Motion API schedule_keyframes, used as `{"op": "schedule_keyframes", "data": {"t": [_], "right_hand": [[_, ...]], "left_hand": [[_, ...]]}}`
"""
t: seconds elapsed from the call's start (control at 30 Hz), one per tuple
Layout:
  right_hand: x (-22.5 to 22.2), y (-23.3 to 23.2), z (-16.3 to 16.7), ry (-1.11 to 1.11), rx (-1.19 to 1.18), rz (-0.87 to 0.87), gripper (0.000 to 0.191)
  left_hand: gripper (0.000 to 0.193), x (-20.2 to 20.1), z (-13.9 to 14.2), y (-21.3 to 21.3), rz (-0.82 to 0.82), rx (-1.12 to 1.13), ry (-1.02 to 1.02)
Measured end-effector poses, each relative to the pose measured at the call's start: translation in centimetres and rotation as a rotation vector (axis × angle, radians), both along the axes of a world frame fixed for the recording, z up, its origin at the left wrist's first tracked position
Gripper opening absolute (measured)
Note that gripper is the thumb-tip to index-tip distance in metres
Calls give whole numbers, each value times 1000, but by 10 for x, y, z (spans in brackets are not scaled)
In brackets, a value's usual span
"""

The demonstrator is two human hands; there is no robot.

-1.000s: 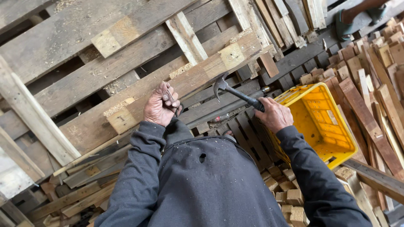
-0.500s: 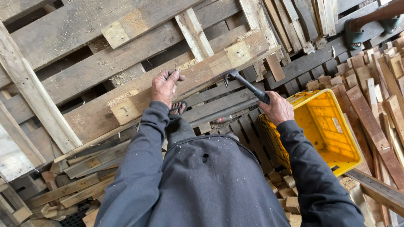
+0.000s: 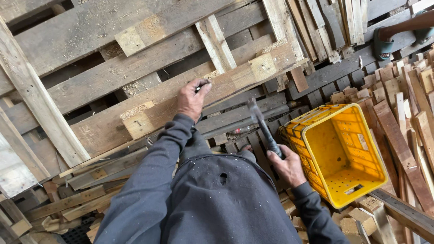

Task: The person places small wooden blocks onto a wooden pallet and secures them with nails using a hammer. They repeatedly position blocks, pick up nails, and hammer them into the pallet to attach the blocks.

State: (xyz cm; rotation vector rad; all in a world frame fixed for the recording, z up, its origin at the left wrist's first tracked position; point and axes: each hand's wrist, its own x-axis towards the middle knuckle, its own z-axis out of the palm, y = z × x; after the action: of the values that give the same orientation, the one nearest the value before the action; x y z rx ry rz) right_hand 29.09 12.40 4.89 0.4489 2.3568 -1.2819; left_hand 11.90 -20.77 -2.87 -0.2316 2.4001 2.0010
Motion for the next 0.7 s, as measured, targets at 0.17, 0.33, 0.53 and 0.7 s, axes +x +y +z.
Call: {"op": "schedule_keyframes", "data": {"t": [0.17, 0.33, 0.53, 0.7], "right_hand": [[-11, -61, -8, -134, -356, -249, 24], [-40, -100, -9, -134, -294, -248, 27], [-37, -108, 15, -17, -336, -239, 27], [-42, -118, 26, 216, -263, -90, 25]], "left_hand": [[12, -23, -12, 13, -81, -301, 160], [13, -21, -14, 14, -72, -378, 328], [15, -22, -13, 14, -45, -345, 402], [14, -23, -18, 16, -89, -369, 274]]}}
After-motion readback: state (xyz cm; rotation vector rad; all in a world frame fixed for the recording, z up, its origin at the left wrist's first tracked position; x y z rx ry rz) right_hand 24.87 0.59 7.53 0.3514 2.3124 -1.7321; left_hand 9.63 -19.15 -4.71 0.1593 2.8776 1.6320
